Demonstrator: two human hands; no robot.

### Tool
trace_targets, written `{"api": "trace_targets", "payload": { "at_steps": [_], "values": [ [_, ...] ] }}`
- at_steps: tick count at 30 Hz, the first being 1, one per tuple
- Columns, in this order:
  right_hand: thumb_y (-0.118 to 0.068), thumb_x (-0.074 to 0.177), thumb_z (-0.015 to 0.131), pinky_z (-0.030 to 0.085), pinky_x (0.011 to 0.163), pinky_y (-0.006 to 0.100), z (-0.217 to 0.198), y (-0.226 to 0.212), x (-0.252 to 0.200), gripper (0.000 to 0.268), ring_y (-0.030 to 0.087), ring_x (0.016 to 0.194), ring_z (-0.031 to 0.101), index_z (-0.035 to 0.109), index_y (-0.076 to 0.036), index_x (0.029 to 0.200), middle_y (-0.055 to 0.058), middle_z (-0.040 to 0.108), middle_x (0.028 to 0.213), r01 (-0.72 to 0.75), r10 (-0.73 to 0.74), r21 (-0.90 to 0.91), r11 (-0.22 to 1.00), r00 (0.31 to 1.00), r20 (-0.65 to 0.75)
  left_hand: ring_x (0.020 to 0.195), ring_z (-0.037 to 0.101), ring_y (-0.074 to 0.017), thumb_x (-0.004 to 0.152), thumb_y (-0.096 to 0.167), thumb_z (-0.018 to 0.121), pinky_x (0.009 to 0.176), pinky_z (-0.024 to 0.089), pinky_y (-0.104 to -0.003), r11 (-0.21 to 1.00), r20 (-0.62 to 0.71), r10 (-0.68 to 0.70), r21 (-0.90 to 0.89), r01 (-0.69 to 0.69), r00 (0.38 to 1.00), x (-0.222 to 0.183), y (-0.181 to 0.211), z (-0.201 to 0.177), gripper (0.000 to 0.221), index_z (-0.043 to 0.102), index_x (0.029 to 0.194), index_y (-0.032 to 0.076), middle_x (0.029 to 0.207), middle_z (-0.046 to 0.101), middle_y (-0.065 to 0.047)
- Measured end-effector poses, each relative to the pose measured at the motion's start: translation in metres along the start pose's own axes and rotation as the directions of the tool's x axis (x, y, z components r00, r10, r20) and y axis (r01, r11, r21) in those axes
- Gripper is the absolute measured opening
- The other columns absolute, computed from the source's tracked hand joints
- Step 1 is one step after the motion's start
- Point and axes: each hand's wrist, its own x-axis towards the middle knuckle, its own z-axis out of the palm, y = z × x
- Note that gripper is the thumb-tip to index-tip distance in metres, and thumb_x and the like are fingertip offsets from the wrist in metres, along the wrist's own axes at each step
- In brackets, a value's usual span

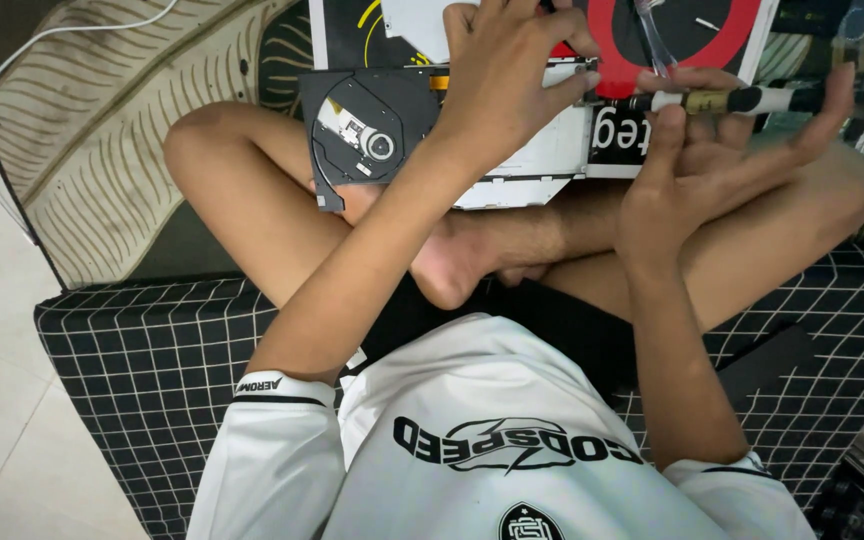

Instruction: Repairing or disassembling an internal computer optical drive, focusing on the laser assembly and ribbon cables.

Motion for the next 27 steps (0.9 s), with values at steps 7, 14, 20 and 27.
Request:
{"api": "trace_targets", "payload": {
  "at_steps": [7,14,20,27],
  "values": [
    [0.012,0.127,0.069,0.063,0.122,0.042,-0.007,0.013,-0.01,0.095,0.038,0.146,0.069,0.003,-0.041,0.17,-0.006,0.013,0.183,0.0,0.0,-0.116,0.993,1.0,0.003,0.098,0.049,-0.0227,0.076,0.025,0.085,0.086,0.028,-0.044,1.0,0.012,-0.012,-0.019,0.012,1.0,0.0,0.001,-0.002,0.018,0.073,0.086,0.018,0.101,0.06,0.002],
    [0.02,0.123,0.069,0.069,0.12,0.043,-0.009,0.024,-0.012,0.099,0.042,0.152,0.074,0.006,-0.04,0.17,-0.008,0.012,0.183,-0.008,0.008,-0.031,0.999,1.0,-0.002,0.097,0.053,-0.0239,0.076,0.026,0.084,0.09,0.028,-0.046,0.999,0.001,-0.01,-0.033,0.01,1.0,0.0,0.001,-0.002,0.019,0.07,0.085,0.017,0.098,0.062,0.0],
    [-0.007,0.126,0.069,0.059,0.144,0.045,-0.005,0.023,-0.017,0.084,0.032,0.176,0.042,0.003,-0.034,0.17,-0.007,0.008,0.181,0.001,-0.005,-0.168,0.986,1.0,-0.022,0.091,0.057,-0.0219,0.077,0.026,0.083,0.088,0.028,-0.044,1.0,-0.005,-0.008,-0.015,0.008,1.0,0.0,0.001,-0.002,0.017,0.071,0.086,0.018,0.089,0.067,0.003],
    [0.016,0.123,0.068,0.073,0.123,0.048,0.001,0.004,-0.011,0.092,0.045,0.15,0.072,0.004,-0.034,0.167,-0.001,0.013,0.179,0.04,-0.037,-0.106,0.994,0.999,0.032,0.093,0.058,-0.0223,0.075,0.026,0.083,0.087,0.029,-0.044,0.999,0.023,-0.019,-0.045,0.02,1.0,0.001,0.001,-0.003,0.017,0.072,0.087,0.018,0.091,0.07,0.004]
  ]
}}
